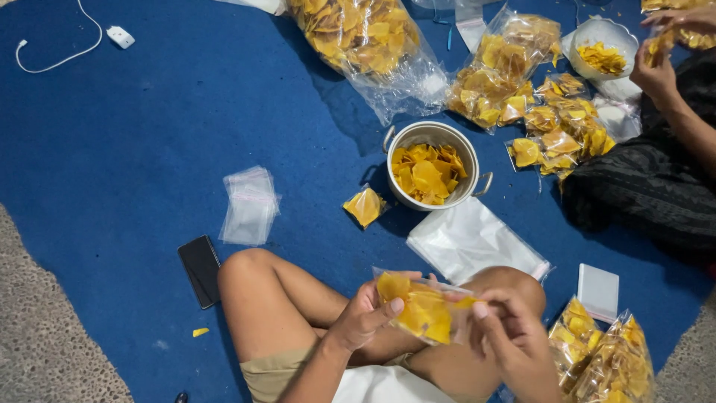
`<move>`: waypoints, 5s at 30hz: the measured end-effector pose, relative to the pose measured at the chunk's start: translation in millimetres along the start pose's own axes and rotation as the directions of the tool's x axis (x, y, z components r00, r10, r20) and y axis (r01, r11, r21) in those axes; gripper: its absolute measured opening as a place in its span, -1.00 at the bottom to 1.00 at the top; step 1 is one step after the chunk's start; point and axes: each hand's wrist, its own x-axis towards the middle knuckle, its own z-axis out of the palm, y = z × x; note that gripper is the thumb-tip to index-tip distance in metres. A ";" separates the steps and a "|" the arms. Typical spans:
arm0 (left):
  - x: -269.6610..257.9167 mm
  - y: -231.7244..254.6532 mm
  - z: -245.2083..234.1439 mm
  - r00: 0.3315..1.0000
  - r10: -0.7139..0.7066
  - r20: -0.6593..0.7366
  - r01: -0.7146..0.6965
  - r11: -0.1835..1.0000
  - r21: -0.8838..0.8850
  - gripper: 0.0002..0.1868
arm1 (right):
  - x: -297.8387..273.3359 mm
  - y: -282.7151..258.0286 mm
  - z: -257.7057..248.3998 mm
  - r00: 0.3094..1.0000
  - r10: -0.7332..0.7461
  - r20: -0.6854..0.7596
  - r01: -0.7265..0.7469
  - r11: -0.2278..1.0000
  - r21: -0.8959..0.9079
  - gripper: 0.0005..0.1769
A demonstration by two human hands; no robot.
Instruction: The person picks up yellow snack pieces from a central pile by hand and places them into small clear plastic bags while sitting on the floor.
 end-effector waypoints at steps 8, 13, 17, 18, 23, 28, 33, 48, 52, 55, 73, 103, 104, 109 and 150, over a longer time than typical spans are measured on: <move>-1.1 -0.2 -2.3 0.995 -0.004 -0.098 0.005 1.000 0.012 -0.29 | 6.9 -4.8 -0.5 0.997 0.035 0.075 -0.044 0.991 0.123 -0.86; -0.3 12.3 7.1 0.997 0.016 -0.080 -0.018 0.999 -0.027 -0.15 | 7.4 -3.7 -3.3 0.981 0.066 -0.180 -0.071 0.997 -0.018 -0.82; 0.9 15.7 15.4 0.997 0.012 -0.080 -0.014 1.000 -0.021 -0.24 | 5.8 4.9 0.3 0.991 0.068 -0.114 -0.089 0.978 -0.188 -0.69; 2.0 14.3 15.6 0.997 0.012 -0.080 -0.014 1.000 -0.022 -0.24 | 4.6 3.2 4.4 0.991 0.069 -0.113 -0.090 0.978 -0.188 -0.69; 4.1 20.2 25.2 0.995 0.077 0.067 -0.075 0.997 -0.034 -0.44 | 7.6 -14.9 16.7 0.952 -0.255 0.169 0.297 0.901 -0.315 -0.90; -8.2 -26.5 -33.4 0.994 0.042 0.105 0.000 0.928 -0.372 -0.37 | 0.5 -3.1 2.0 0.966 -0.260 -0.016 0.242 0.919 -0.313 -0.77; -28.9 -25.5 -97.3 0.935 0.199 0.295 0.059 0.731 -0.680 -0.28 | 26.9 -3.0 1.9 0.949 -0.137 -0.285 0.101 0.985 -0.138 -0.75; -67.0 63.7 -247.3 0.950 0.287 -0.122 -0.310 0.823 -0.476 -0.13 | 224.8 136.6 6.1 0.990 -0.100 -0.102 0.046 0.900 -0.434 -0.62; -66.5 68.2 -259.3 0.958 0.184 -0.218 -0.265 0.860 -0.437 -0.01 | 283.7 201.2 13.2 0.987 0.086 0.133 0.033 0.707 -0.707 -0.67; -69.2 65.0 -275.2 0.960 0.144 -0.241 -0.238 0.870 -0.432 0.00 | 304.3 201.9 37.8 0.945 0.265 0.191 0.018 0.541 -0.841 -0.62; -60.1 74.0 -260.3 0.930 0.048 -0.365 -0.155 0.951 -0.269 0.11 | 291.1 156.6 -7.8 0.954 0.290 0.072 -0.186 0.763 -0.619 -0.72; -58.8 70.9 -265.2 0.925 0.076 -0.372 -0.147 0.975 -0.166 -0.15 | 239.2 139.1 -22.7 0.984 0.172 0.049 -0.110 0.798 -0.592 -0.76; -59.3 69.3 -267.2 0.906 0.049 -0.421 -0.129 0.978 -0.165 -0.18 | 219.2 136.0 -27.5 0.994 0.112 -0.022 -0.109 0.885 -0.453 -0.68; -60.2 54.3 -281.3 0.817 -0.009 -0.576 -0.094 0.984 -0.150 -0.41 | 115.2 119.6 -27.8 0.946 0.255 -0.198 -0.256 0.966 0.019 -0.78; -30.3 -12.2 15.4 0.998 -0.059 0.037 0.063 0.992 -0.106 -0.41 | -13.1 15.5 20.1 0.977 0.195 0.085 -0.189 0.979 -0.075 -0.62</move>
